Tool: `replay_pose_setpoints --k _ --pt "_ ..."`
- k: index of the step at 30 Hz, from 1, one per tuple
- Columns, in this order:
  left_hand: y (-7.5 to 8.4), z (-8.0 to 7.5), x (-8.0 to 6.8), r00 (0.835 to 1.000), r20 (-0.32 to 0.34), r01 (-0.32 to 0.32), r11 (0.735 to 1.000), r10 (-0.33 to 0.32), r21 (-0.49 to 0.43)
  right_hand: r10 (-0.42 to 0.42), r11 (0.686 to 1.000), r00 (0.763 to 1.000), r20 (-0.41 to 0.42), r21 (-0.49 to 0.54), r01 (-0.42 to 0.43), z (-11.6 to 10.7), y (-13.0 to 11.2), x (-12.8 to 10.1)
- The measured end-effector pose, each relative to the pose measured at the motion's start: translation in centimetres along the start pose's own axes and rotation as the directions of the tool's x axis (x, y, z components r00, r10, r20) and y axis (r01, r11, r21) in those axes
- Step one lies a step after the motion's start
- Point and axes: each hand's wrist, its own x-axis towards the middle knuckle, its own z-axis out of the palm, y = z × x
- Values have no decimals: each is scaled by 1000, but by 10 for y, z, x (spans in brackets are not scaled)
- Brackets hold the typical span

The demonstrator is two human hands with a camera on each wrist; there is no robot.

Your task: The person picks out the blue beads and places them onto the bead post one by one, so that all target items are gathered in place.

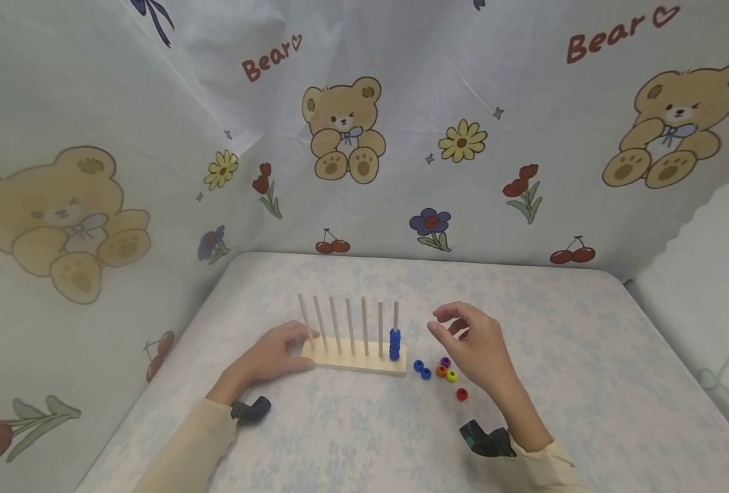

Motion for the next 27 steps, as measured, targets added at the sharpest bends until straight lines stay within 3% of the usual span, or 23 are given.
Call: replay_pose_setpoints --k 27 --pt "2 -3 0 1000 3 -13 1000 13 -2 78 996 980 184 -54 -69 21 14 -14"
